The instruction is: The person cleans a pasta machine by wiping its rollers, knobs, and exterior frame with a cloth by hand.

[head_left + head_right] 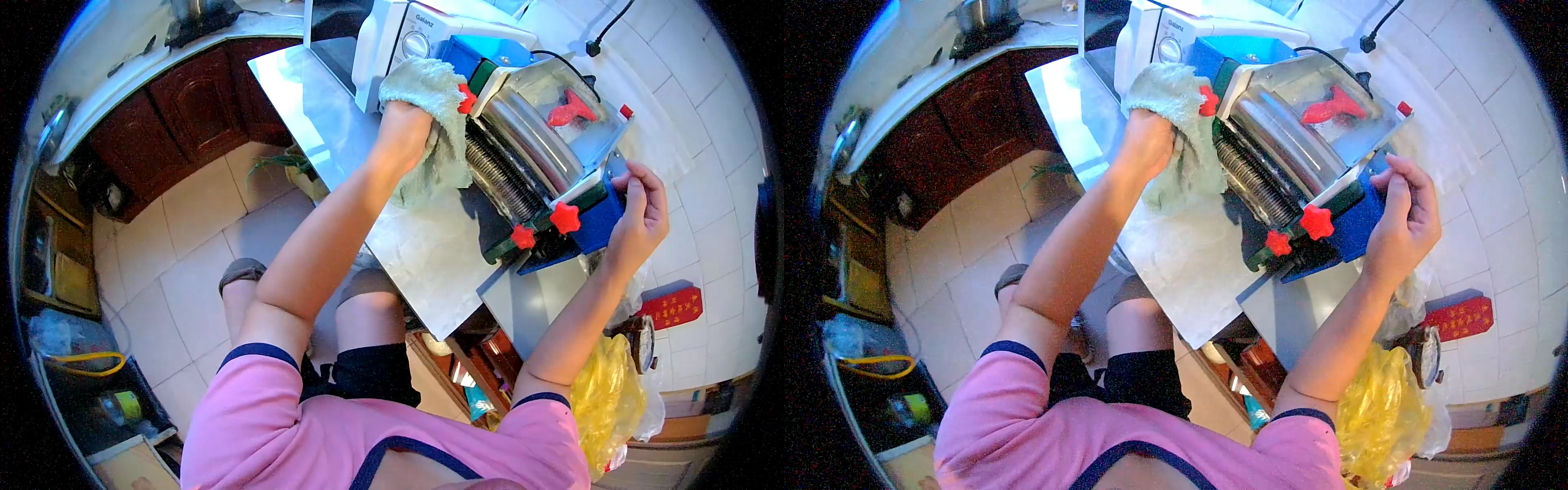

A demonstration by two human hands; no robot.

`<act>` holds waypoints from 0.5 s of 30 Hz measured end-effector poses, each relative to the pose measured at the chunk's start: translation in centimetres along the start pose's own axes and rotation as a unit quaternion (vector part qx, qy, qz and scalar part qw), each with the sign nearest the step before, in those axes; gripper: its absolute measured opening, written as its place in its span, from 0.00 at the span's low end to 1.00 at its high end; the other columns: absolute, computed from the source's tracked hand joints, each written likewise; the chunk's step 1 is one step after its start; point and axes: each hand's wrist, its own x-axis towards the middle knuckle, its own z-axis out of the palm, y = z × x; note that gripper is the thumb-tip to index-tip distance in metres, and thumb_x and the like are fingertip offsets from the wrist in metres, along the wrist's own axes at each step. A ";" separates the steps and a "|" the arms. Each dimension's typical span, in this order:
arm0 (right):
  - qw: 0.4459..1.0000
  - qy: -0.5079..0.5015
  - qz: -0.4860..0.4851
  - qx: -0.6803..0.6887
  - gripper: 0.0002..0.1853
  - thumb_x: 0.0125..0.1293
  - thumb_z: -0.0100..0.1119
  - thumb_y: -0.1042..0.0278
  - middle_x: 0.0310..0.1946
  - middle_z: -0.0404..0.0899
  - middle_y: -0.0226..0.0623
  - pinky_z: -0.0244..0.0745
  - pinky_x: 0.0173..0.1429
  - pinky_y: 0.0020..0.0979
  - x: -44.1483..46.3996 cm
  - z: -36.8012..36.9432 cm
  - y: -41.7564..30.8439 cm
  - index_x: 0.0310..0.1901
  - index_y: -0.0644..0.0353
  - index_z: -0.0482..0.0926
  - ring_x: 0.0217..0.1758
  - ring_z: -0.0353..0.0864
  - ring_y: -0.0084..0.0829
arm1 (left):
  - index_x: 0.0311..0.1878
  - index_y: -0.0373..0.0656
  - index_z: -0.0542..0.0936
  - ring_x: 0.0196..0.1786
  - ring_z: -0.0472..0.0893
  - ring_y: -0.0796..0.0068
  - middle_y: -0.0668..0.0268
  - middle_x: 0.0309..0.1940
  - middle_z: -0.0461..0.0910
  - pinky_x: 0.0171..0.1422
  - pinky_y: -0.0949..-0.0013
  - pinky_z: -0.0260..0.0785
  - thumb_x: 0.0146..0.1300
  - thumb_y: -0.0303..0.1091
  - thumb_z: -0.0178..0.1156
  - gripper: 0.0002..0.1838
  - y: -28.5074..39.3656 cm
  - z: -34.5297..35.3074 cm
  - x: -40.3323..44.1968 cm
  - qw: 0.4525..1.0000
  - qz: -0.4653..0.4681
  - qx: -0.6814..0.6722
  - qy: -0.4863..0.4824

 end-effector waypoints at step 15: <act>1.000 0.018 -0.004 -0.024 0.09 0.63 0.48 0.80 0.28 0.76 0.34 0.70 0.42 0.20 0.1 0.2 0.2 0.40 0.69 0.78 0.32 0.73 0.21 | 0.48 0.42 0.76 0.44 0.76 0.75 0.67 0.41 0.78 0.53 0.69 0.69 0.64 0.33 0.54 0.11 1.1 -0.1 -1.3 0.982 -0.137 -0.124 -0.032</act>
